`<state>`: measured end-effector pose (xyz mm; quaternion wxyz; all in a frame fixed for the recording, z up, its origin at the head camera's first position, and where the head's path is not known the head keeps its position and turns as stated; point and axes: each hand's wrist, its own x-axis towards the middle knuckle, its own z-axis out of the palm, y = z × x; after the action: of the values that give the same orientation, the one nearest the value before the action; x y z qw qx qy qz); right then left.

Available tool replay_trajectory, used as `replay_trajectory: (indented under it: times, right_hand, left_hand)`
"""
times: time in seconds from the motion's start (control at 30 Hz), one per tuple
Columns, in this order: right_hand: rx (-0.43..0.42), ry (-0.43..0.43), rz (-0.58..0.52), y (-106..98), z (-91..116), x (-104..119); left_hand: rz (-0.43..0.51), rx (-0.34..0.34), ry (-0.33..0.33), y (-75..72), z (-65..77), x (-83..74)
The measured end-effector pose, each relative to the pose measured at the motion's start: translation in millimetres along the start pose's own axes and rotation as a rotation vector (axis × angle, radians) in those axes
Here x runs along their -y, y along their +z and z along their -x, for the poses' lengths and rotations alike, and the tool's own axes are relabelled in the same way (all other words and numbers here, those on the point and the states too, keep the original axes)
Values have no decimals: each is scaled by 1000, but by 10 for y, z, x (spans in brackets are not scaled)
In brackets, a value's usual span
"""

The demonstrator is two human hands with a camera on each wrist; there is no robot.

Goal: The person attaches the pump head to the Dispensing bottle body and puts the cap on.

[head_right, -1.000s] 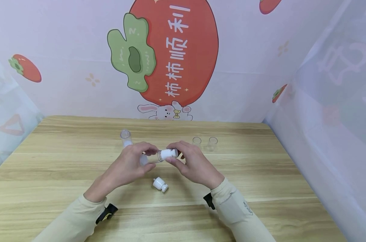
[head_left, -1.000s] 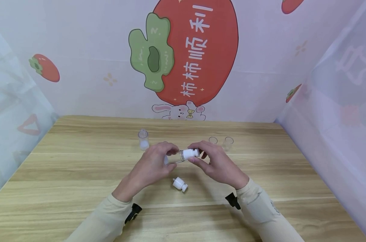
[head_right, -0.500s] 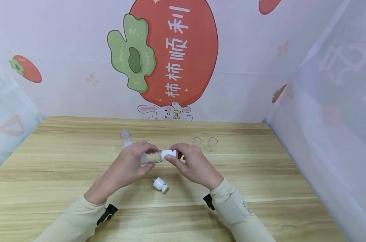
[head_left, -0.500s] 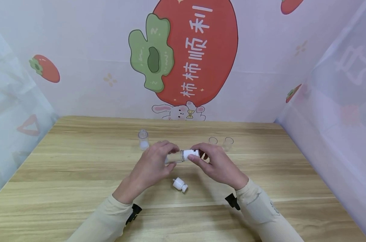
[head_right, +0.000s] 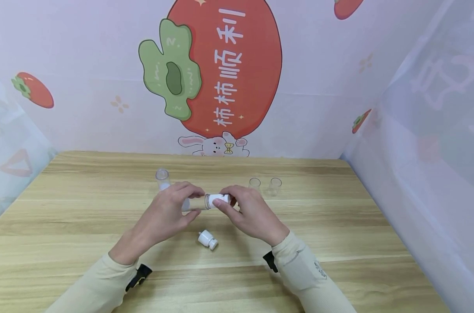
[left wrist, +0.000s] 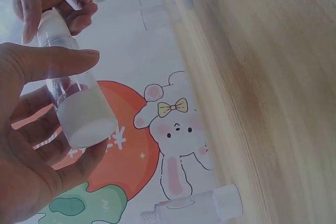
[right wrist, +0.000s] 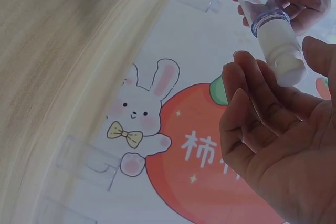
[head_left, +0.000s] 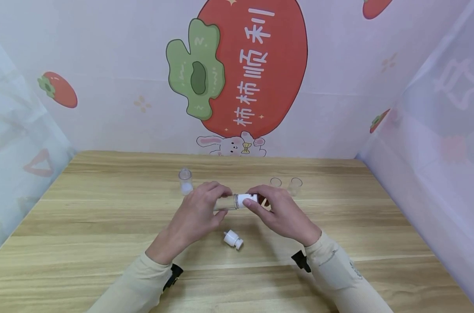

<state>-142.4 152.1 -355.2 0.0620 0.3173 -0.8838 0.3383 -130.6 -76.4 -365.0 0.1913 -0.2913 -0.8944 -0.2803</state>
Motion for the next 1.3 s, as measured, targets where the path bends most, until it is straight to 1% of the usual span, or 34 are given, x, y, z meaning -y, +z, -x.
replay_trajectory:
  times: [0.13,0.37,0.57,0.93,1.07,1.3]
  right_hand:
    - [-9,-21,-10,-6,4,-5]
    - [-11,-91,-17,-27,12,-6]
    - [-13,-144,-28,-33,12,-9]
    - [-16,-166,-9,-26,18,-3]
    - [-16,-170,-7,-20,20,-3]
    - [-20,-184,-5,-19,15,-5]
  left_hand:
    - [27,11,-16,-6,-1,7]
    - [112,40,-57,-12,-2,29]
    - [165,52,-73,-4,-4,50]
    - [242,92,-100,-10,-10,50]
    - [247,93,-101,-13,-11,45]
    - [190,66,-76,-18,-4,38]
